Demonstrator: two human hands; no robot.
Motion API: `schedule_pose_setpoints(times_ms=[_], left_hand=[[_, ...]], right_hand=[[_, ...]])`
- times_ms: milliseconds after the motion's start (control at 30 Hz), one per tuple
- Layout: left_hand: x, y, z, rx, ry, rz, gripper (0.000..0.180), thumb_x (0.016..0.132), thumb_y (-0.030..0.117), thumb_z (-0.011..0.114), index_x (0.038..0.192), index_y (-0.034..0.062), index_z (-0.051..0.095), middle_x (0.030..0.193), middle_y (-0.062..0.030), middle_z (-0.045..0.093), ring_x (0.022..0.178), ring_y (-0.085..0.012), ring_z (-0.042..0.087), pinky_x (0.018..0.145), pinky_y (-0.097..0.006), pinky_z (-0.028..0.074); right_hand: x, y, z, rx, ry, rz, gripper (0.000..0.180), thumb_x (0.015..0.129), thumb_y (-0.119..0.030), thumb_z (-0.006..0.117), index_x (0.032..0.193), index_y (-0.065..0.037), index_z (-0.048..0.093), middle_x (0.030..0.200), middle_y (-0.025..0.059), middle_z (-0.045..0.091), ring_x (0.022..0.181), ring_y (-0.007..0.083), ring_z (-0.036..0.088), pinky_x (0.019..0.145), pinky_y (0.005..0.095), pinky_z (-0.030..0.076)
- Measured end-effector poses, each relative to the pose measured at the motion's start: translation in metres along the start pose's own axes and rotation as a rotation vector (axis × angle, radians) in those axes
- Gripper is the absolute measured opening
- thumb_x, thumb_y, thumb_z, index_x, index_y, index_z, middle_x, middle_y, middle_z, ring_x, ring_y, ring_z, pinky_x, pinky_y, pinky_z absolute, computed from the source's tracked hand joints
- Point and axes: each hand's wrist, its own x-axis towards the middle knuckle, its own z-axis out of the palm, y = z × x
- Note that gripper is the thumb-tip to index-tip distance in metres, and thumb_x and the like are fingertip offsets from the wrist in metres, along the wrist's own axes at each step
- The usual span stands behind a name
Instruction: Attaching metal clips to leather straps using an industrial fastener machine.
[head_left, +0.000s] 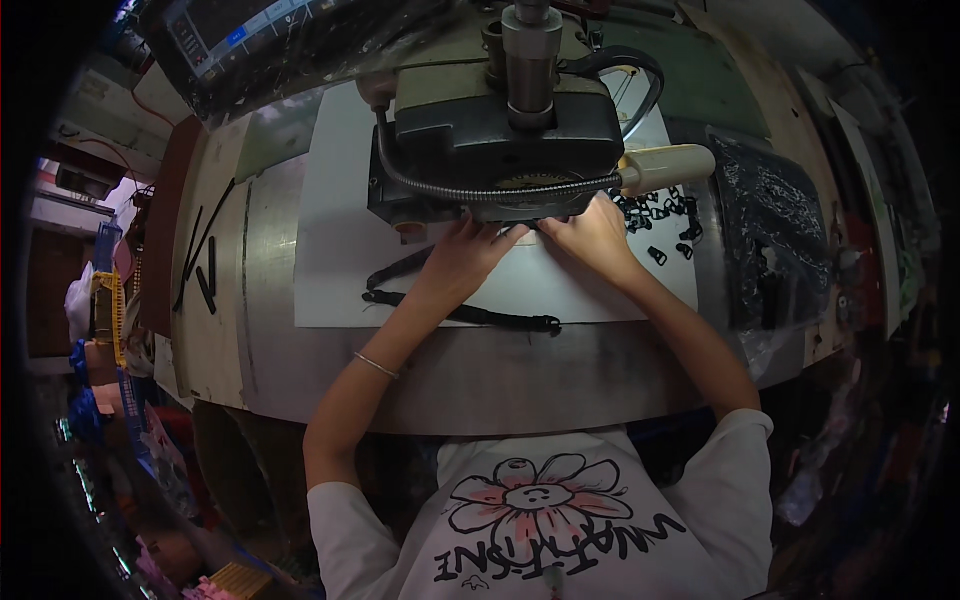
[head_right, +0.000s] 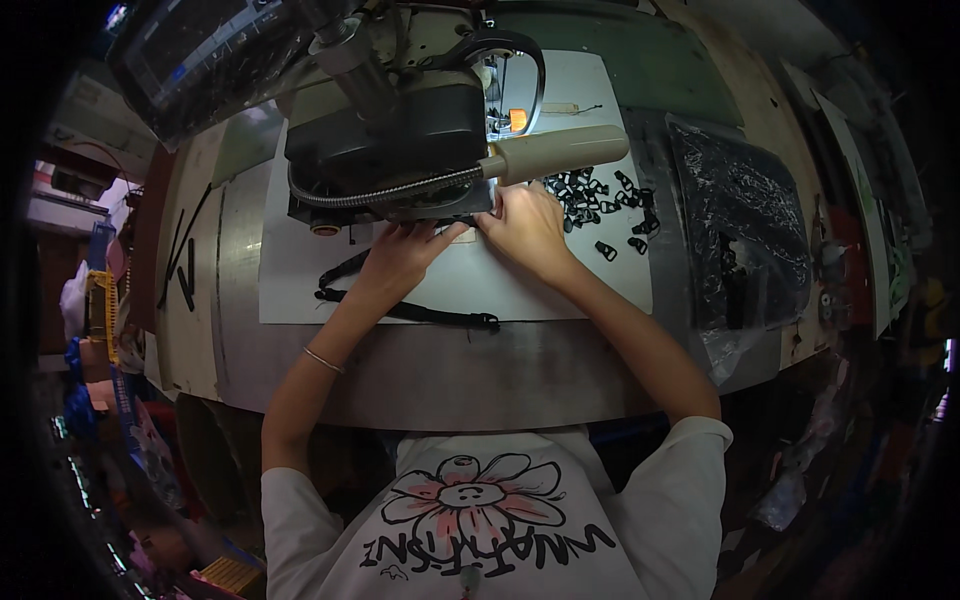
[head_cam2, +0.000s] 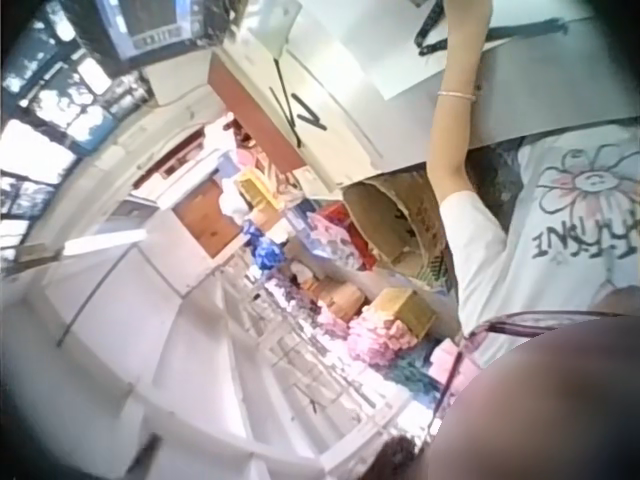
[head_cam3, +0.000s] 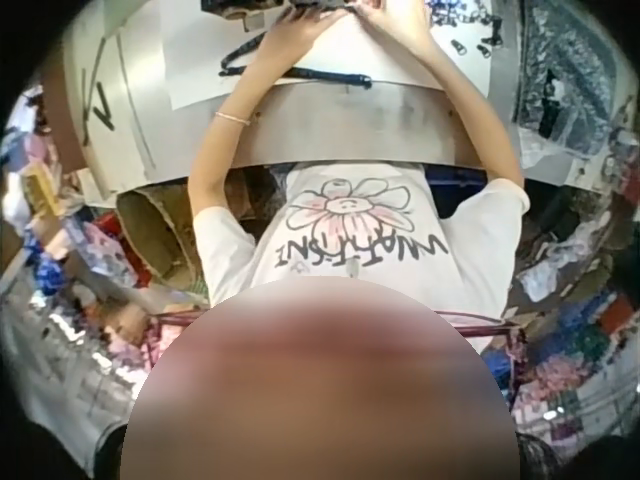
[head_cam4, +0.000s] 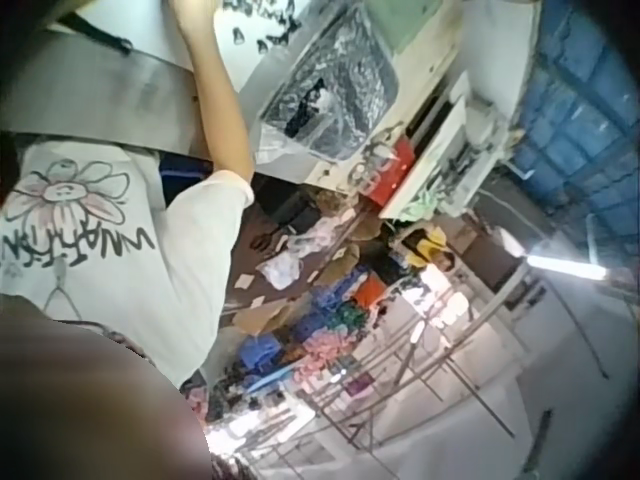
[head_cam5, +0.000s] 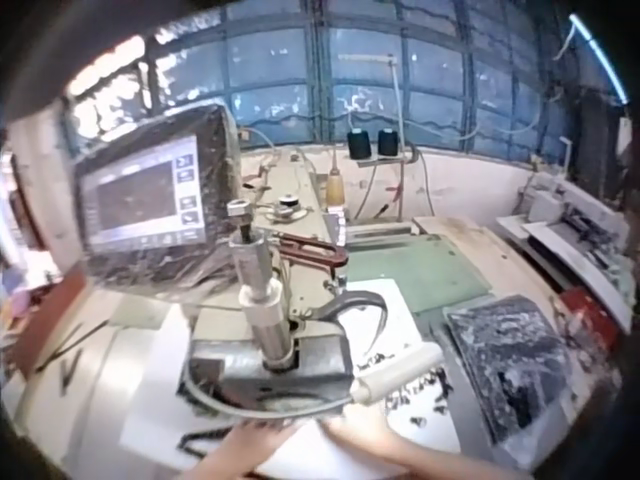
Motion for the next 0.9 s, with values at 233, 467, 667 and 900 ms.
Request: schedule_pose_setpoints(times_ms=[233,467,667,900], left_hand=[[0.004,-0.008,-0.001,0.006,0.052,0.093,0.04,0.075,0.009,0.053,0.115,0.0135,0.056,0.104,-0.0051,0.059,0.105,-0.0263,0.052,0.093,-0.036,0.04],[0.009,-0.007,-0.004,0.019,0.19,0.189,0.039,0.073,0.004,0.057,0.112,0.0069,0.059,0.1,-0.0041,0.058,0.095,-0.0171,0.057,0.084,-0.03,0.046],[0.009,-0.005,-0.002,0.052,0.067,0.184,0.032,0.076,0.005,0.055,0.108,0.0033,0.058,0.102,-0.0089,0.061,0.098,-0.022,0.057,0.09,-0.034,0.044],[0.012,-0.002,-0.002,-0.378,0.154,-0.091,0.036,0.072,0.016,0.067,0.105,0.0034,0.058,0.096,-0.0108,0.062,0.088,-0.023,0.06,0.078,-0.033,0.048]], right_hand=[[-0.007,0.024,0.023,0.109,0.334,-0.557,0.01,0.073,-0.006,0.064,0.074,0.0,0.056,0.084,0.0099,0.056,0.085,0.0296,0.049,0.074,0.0385,0.038],[-0.011,0.024,0.023,0.025,0.392,-0.567,0.01,0.075,-0.01,0.064,0.074,-0.002,0.058,0.081,0.0065,0.054,0.083,0.0258,0.048,0.074,0.0353,0.037],[-0.013,0.024,0.023,0.046,0.445,-0.538,0.009,0.074,-0.013,0.066,0.074,-0.005,0.061,0.081,0.0043,0.054,0.082,0.0234,0.047,0.074,0.0349,0.035],[-0.008,0.029,0.025,0.129,0.395,-0.491,0.009,0.071,-0.015,0.068,0.074,-0.008,0.064,0.079,0.0021,0.054,0.081,0.0212,0.046,0.073,0.0329,0.032]])
